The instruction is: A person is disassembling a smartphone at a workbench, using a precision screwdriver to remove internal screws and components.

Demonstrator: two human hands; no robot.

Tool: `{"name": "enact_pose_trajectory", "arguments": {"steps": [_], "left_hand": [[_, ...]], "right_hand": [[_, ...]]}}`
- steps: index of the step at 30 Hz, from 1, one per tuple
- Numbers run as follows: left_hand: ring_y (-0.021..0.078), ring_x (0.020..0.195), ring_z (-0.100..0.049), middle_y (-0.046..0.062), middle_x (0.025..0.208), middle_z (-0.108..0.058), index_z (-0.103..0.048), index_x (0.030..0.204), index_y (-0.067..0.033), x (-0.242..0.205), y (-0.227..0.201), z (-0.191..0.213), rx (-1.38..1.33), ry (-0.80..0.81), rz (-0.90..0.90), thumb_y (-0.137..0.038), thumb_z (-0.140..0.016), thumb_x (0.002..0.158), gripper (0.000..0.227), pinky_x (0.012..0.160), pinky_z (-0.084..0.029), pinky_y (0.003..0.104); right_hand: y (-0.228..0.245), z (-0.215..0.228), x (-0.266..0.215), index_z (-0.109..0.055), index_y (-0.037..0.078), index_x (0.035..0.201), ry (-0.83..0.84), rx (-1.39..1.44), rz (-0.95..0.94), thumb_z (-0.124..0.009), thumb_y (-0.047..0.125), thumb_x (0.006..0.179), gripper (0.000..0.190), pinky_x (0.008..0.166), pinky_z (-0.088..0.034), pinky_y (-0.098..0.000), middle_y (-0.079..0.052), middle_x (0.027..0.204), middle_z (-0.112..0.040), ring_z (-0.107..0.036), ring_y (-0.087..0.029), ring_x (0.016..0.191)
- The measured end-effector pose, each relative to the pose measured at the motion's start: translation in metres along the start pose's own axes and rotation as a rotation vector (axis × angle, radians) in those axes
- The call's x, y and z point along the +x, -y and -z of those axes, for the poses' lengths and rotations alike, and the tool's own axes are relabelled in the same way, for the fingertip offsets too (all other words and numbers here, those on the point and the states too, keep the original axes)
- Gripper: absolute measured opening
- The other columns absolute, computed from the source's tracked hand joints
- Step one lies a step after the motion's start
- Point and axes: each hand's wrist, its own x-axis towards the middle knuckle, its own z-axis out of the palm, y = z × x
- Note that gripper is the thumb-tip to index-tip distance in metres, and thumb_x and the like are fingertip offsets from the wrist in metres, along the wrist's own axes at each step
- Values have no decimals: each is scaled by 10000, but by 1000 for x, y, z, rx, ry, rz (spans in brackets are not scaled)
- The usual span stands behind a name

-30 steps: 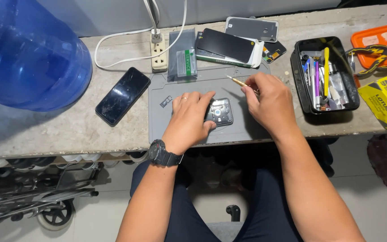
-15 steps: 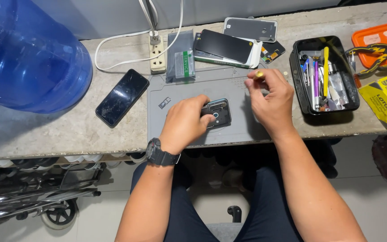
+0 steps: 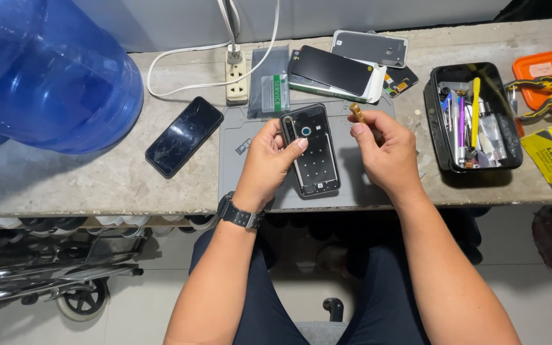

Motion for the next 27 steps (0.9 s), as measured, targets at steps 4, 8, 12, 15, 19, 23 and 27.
{"name": "enact_pose_trajectory", "arguments": {"steps": [4, 8, 12, 15, 19, 23, 27], "left_hand": [[174, 877, -812, 77, 983, -765, -632, 1278, -4, 1, 5, 2, -18, 4, 0, -29, -781, 994, 322, 698, -719, 316], [196, 867, -820, 106, 976, -779, -643, 1274, -10, 3, 11, 3, -40, -4, -5, -27, -803, 978, 337, 688, -723, 331], [184, 863, -818, 97, 972, -780, -646, 1277, -9, 5, 14, 2, -42, 4, -5, -27, -815, 969, 352, 697, -725, 326], [189, 863, -821, 91, 973, -785, -662, 1281, -19, 3, 9, 0, -41, 4, 3, -35, -805, 976, 337, 707, -728, 328], [250, 907, -831, 180, 1060, -817, -635, 1434, 19, 2, -1, 2, -21, 33, 23, 6, -757, 992, 459, 728, -734, 370], [177, 1020, -773, 156, 1174, -808, -558, 1562, 25, -2, -15, 8, 63, 98, 46, 39, -682, 993, 583, 840, -722, 365], [158, 1137, -732, 158, 1315, -793, -554, 1613, -40, 0, -14, 22, 212, 178, 74, 71, -632, 954, 673, 946, -677, 376]], "right_hand": [[-4, -1, -5, -820, 77, 1200, 9, 15, -51, -778, 70, 1071, 137, 642, -527, -248, -67, 794, -732, -569, -68, 680], [-2, -5, -5, -837, 94, 1168, 81, 49, -134, -770, 26, 1030, 168, 620, -522, -228, -55, 774, -748, -596, -65, 680], [7, -11, -4, -831, 63, 1173, 132, 123, -183, -767, -20, 983, 217, 681, -554, -242, -69, 837, -783, -598, -60, 747], [4, -7, -4, -826, 46, 1182, 162, 113, -190, -773, -19, 983, 216, 695, -566, -265, -103, 881, -805, -621, -77, 782], [7, -8, 0, -819, 58, 1178, 148, 123, -175, -754, 19, 1018, 176, 584, -476, -227, -32, 753, -708, -518, -55, 649], [17, -5, -1, -783, 57, 1235, 85, 200, -122, -649, 48, 1113, 181, 578, -467, -203, 8, 760, -608, -497, -42, 631], [5, 0, -2, -714, -24, 1310, 53, 316, -122, -572, 24, 1118, 244, 551, -422, -219, -12, 743, -474, -432, -68, 615]]}}
